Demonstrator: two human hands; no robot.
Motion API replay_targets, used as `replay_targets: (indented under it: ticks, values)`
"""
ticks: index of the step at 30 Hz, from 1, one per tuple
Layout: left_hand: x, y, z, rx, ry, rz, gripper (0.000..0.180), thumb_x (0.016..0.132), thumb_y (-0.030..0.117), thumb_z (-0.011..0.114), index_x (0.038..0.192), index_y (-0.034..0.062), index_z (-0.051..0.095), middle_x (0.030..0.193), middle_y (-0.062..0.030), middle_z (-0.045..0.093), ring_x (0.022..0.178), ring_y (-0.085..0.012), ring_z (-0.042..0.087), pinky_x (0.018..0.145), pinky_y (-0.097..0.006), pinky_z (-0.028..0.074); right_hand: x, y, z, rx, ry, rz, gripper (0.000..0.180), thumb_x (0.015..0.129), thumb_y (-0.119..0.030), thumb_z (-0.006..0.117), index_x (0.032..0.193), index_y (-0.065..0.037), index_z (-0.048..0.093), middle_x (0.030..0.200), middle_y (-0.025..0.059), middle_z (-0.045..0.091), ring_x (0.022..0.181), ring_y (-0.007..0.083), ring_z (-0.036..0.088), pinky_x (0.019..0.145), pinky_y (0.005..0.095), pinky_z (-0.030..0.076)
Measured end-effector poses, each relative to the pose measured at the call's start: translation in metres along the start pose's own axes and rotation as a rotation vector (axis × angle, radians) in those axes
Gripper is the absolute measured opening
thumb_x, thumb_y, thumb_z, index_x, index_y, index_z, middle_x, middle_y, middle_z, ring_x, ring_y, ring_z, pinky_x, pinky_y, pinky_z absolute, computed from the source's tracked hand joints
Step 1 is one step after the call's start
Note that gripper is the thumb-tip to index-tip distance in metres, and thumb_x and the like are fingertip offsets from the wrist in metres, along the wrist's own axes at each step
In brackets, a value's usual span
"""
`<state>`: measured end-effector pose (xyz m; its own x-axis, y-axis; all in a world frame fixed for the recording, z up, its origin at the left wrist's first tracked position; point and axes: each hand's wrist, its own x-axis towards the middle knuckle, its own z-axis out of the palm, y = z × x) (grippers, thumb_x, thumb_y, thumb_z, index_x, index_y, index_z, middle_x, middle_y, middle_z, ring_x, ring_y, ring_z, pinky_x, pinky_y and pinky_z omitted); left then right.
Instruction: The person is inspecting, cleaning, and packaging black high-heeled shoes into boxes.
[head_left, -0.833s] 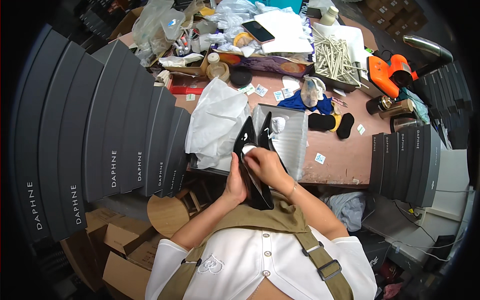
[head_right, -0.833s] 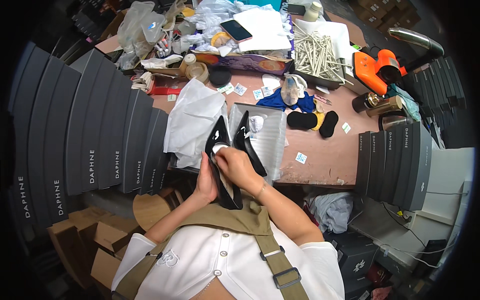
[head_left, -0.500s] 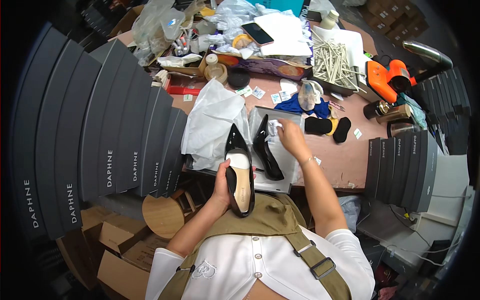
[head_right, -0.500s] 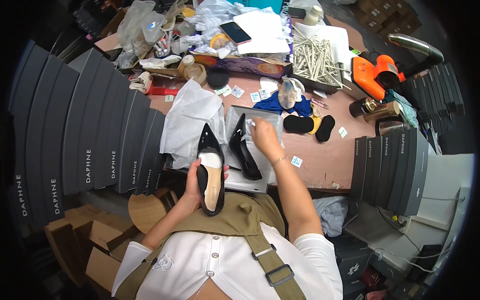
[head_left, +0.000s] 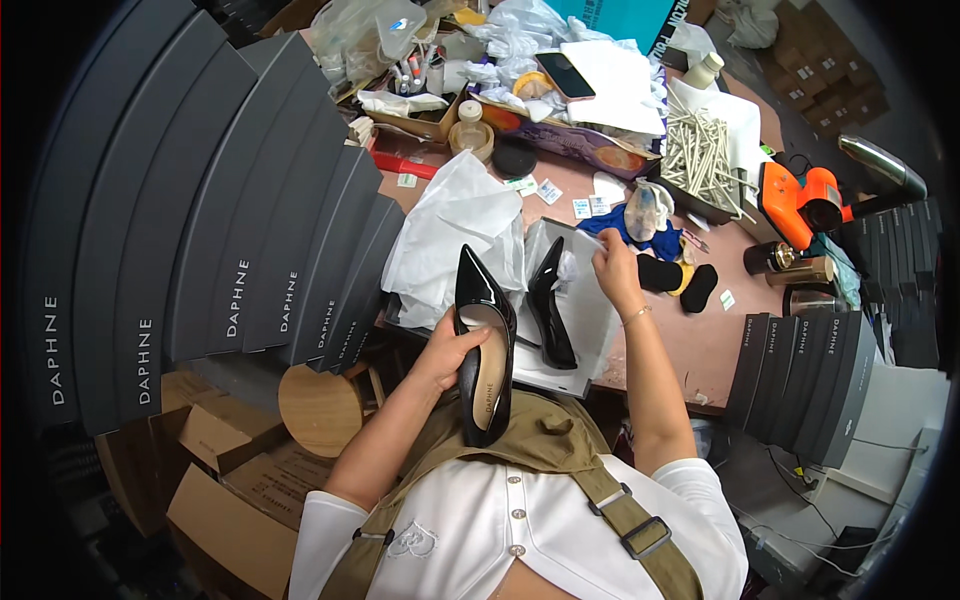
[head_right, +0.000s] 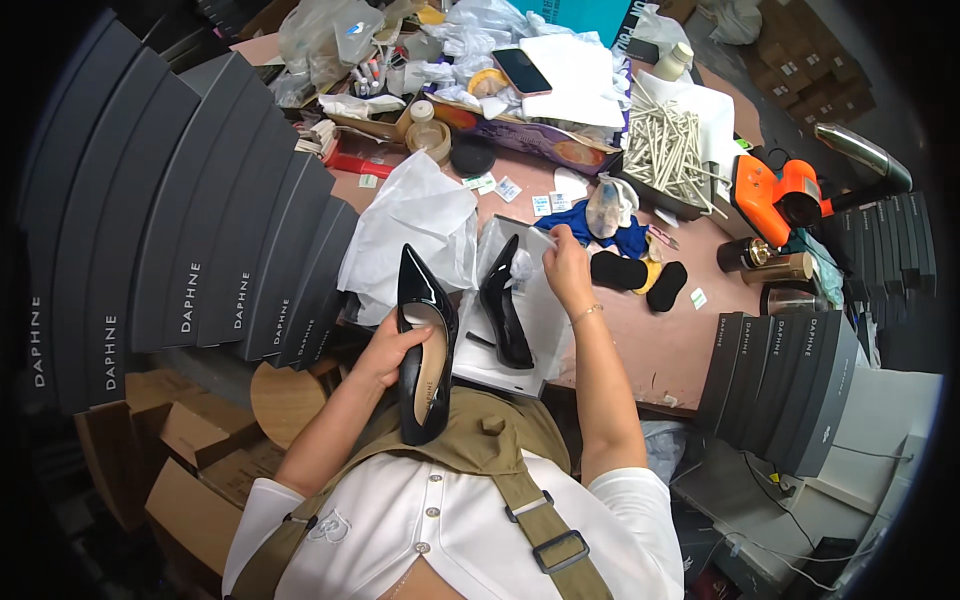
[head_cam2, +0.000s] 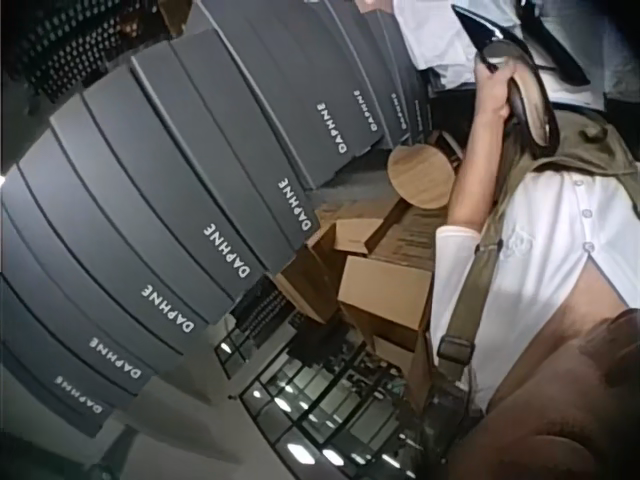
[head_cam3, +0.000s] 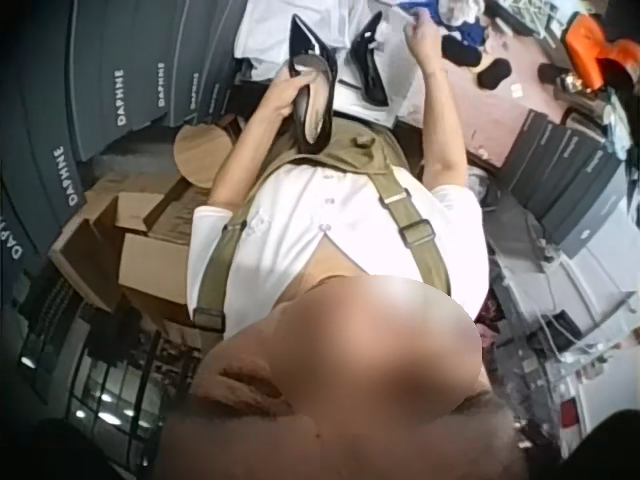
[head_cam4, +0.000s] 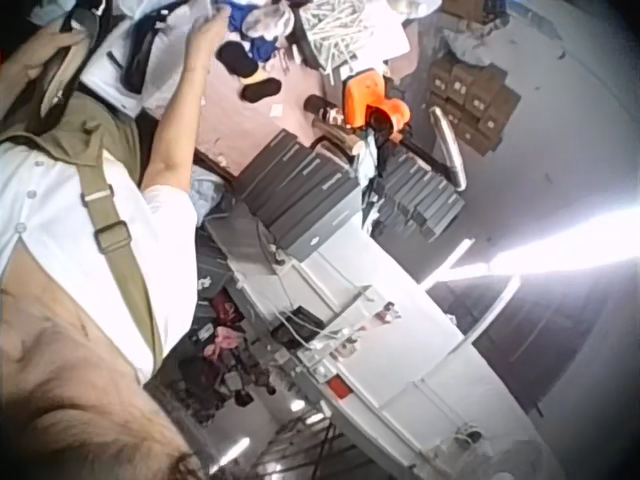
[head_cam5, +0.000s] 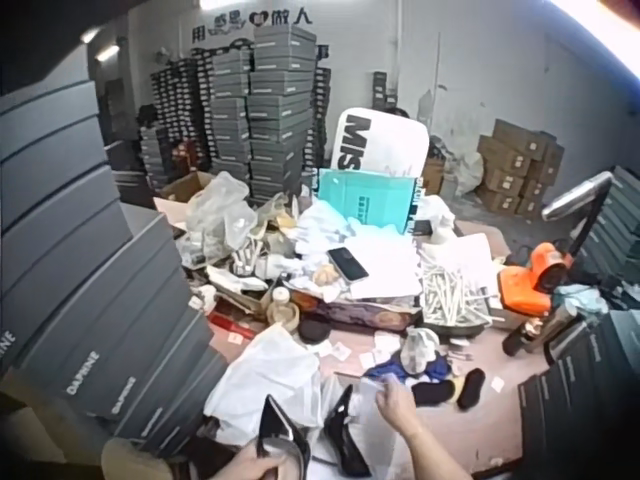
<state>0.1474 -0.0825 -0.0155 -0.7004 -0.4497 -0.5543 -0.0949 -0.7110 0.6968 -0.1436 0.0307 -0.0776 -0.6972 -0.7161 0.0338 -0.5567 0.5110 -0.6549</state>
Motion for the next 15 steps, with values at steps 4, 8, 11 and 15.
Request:
replay_targets:
  ticks: [4,8,11,15]
  values:
    - [0.022,-0.015,0.004,0.023,0.047,-0.051,0.036,0.089,0.015,0.062,0.116,-0.0023,0.048,0.099,-0.011,0.061,0.08,-0.0194,0.064,0.068,-0.033,0.054,-0.045,-0.052,-0.037,0.765,-0.122,0.289,0.026,0.085,-0.005,0.059,0.11,0.002,0.055,0.089,0.0071,0.062,0.083,0.013,0.062,0.069,0.027,0.051]
    - [0.022,-0.022,0.019,-0.249,-0.105,-0.191,0.036,0.092,0.036,0.056,0.109,0.0036,0.055,0.098,-0.0094,0.062,0.079,-0.0183,0.063,0.069,-0.033,0.052,-0.086,-0.104,-0.051,0.976,-0.116,0.15,0.011,0.086,-0.005,0.061,0.095,0.0,0.056,0.088,0.0026,0.061,0.08,0.0089,0.058,0.073,0.0238,0.049]
    - [0.009,-0.016,0.039,-0.368,-0.172,-0.204,0.037,0.094,0.043,0.05,0.11,0.0101,0.057,0.103,-0.0053,0.062,0.095,-0.0159,0.059,0.084,-0.033,0.047,-0.103,-0.139,-0.059,0.531,-0.28,0.035,0.017,0.079,-0.003,0.065,0.092,-0.004,0.054,0.091,0.0043,0.06,0.083,0.0119,0.059,0.071,0.0285,0.05]
    - [0.008,-0.038,0.05,-0.214,-0.105,-0.035,0.042,0.096,0.038,0.052,0.124,0.0095,0.044,0.111,-0.0048,0.053,0.099,-0.016,0.055,0.087,-0.033,0.046,-0.104,-0.136,-0.017,-0.199,-0.067,-0.387,0.018,0.073,-0.009,0.059,0.09,-0.008,0.054,0.082,0.0083,0.052,0.082,0.0281,0.056,0.067,0.0364,0.044]
